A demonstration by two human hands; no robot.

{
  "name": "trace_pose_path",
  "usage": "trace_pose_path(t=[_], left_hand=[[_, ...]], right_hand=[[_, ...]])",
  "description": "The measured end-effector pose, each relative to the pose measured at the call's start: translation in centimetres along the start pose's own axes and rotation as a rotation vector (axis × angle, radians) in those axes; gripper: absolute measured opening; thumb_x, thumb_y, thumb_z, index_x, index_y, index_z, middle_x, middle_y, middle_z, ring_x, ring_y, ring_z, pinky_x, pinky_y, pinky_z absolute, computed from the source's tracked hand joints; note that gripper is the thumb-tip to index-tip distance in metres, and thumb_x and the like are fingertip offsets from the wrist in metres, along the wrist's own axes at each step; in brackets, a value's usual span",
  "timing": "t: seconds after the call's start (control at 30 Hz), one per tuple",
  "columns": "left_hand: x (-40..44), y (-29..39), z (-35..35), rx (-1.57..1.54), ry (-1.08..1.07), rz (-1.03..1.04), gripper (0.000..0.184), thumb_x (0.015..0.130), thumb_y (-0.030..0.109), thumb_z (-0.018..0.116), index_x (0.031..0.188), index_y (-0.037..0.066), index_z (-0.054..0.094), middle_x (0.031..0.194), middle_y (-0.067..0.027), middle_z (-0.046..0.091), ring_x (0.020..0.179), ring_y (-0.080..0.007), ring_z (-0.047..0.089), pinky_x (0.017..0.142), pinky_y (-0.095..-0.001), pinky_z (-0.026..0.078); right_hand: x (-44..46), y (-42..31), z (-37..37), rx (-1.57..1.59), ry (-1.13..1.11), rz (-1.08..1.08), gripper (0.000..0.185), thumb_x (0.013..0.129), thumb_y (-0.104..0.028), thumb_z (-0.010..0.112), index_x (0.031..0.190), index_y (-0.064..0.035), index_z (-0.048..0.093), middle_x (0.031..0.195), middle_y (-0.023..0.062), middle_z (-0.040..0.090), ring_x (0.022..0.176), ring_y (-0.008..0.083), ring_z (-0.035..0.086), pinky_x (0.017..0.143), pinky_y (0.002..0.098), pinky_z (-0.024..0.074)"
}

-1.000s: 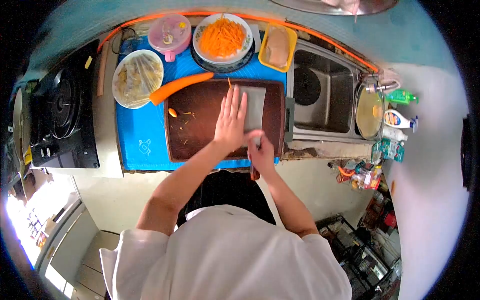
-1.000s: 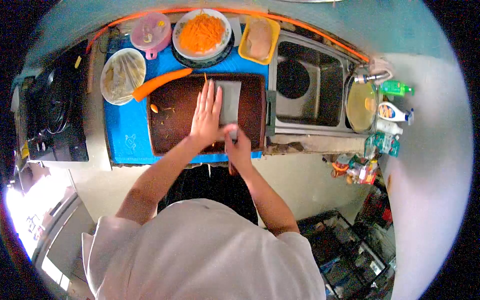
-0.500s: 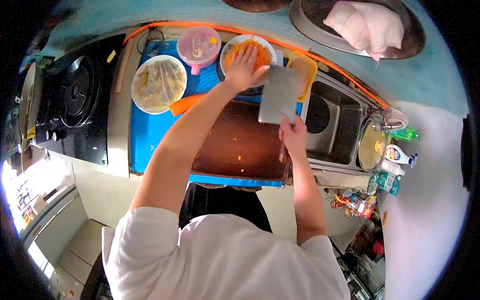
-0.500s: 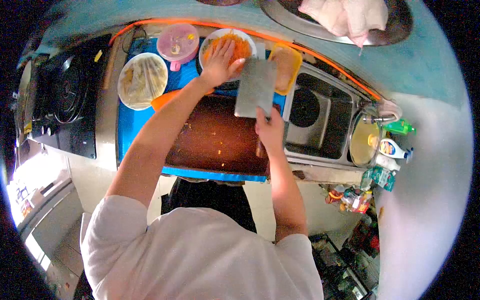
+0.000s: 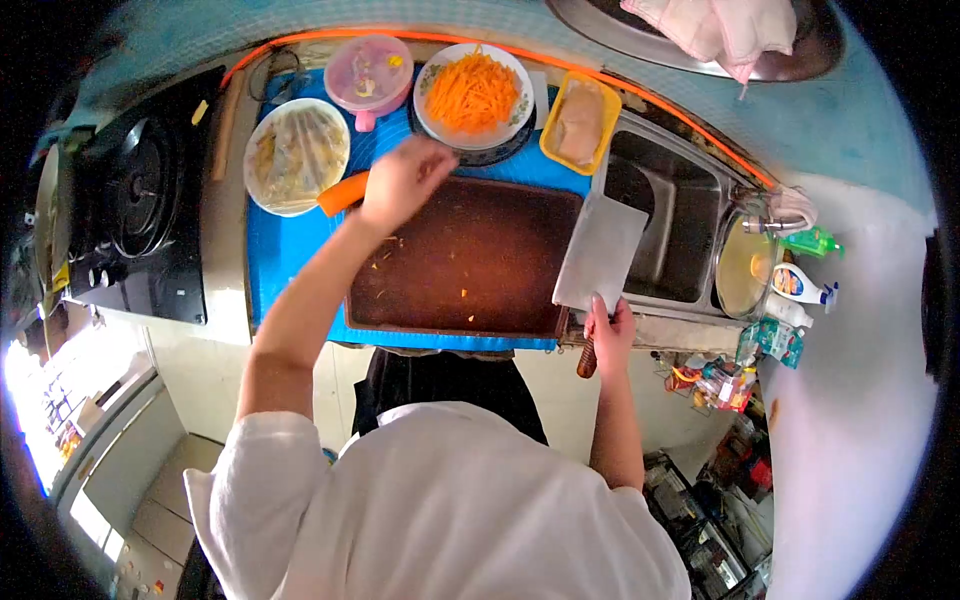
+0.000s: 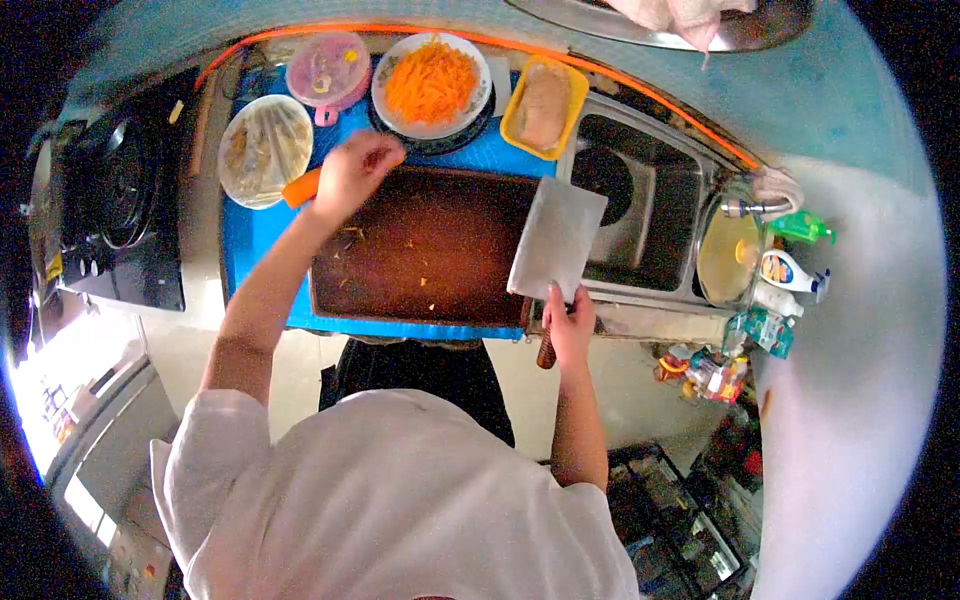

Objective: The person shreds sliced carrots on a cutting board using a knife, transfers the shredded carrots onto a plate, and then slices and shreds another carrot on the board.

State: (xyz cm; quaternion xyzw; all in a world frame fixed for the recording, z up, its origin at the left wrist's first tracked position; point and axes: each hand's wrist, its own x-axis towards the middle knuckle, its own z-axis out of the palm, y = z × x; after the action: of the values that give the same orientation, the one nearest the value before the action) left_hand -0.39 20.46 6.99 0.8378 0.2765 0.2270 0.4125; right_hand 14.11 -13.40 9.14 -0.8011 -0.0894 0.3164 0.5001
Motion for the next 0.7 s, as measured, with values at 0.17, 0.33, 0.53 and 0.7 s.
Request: trace_pose_path(t=[0.17,0.33,0.53,0.7], left_hand=[[-9.0,-1.5,-3.3,0.166,0.427,-0.264,0.012,0.076,0.012,0.064,0.082,0.004,0.059,0.074,-0.0088,0.056,0.062,-0.0215,0.056,0.056,-0.0303,0.045],[-8.4,-3.0,-6.1,0.675,0.241,-0.056,0.033,0.072,0.023,0.065,0.101,0.011,0.057,0.098,-0.0071,0.056,0.098,-0.0268,0.048,0.084,-0.0403,0.036],[-2.6,-6.0,-3.1,1.010,-0.324,0.027,0.034,0.073,0.027,0.062,0.102,0.011,0.056,0.098,-0.0069,0.056,0.095,-0.0237,0.054,0.084,-0.0369,0.039],[-2.3,-4.5,-3.2,0.958,-0.522,-0.106,0.029,0.078,0.015,0.055,0.106,0.009,0.052,0.098,-0.0095,0.054,0.092,-0.0251,0.057,0.076,-0.0367,0.047]], right_hand=[[-1.2,1.1,-0.7,-0.067,-0.028,0.008,0.012,0.088,-0.016,0.053,0.086,-0.0036,0.051,0.054,-0.0014,0.044,0.044,0.0064,0.041,0.041,0.0221,0.0349],[-1.7,1.7,-0.7,-0.072,-0.073,-0.007,0.013,0.088,-0.016,0.053,0.084,-0.0046,0.049,0.055,-0.0012,0.044,0.045,0.0067,0.041,0.041,0.0221,0.0347],[-1.9,0.9,-0.1,-0.111,-0.169,-0.016,0.014,0.087,-0.017,0.055,0.086,-0.0032,0.051,0.054,-0.0015,0.046,0.043,0.0050,0.041,0.040,0.0207,0.0314],[-2.7,0.1,-0.2,-0.107,-0.162,-0.031,0.015,0.086,-0.017,0.056,0.083,-0.0031,0.051,0.051,-0.0003,0.046,0.042,0.0060,0.042,0.039,0.0211,0.0319]])
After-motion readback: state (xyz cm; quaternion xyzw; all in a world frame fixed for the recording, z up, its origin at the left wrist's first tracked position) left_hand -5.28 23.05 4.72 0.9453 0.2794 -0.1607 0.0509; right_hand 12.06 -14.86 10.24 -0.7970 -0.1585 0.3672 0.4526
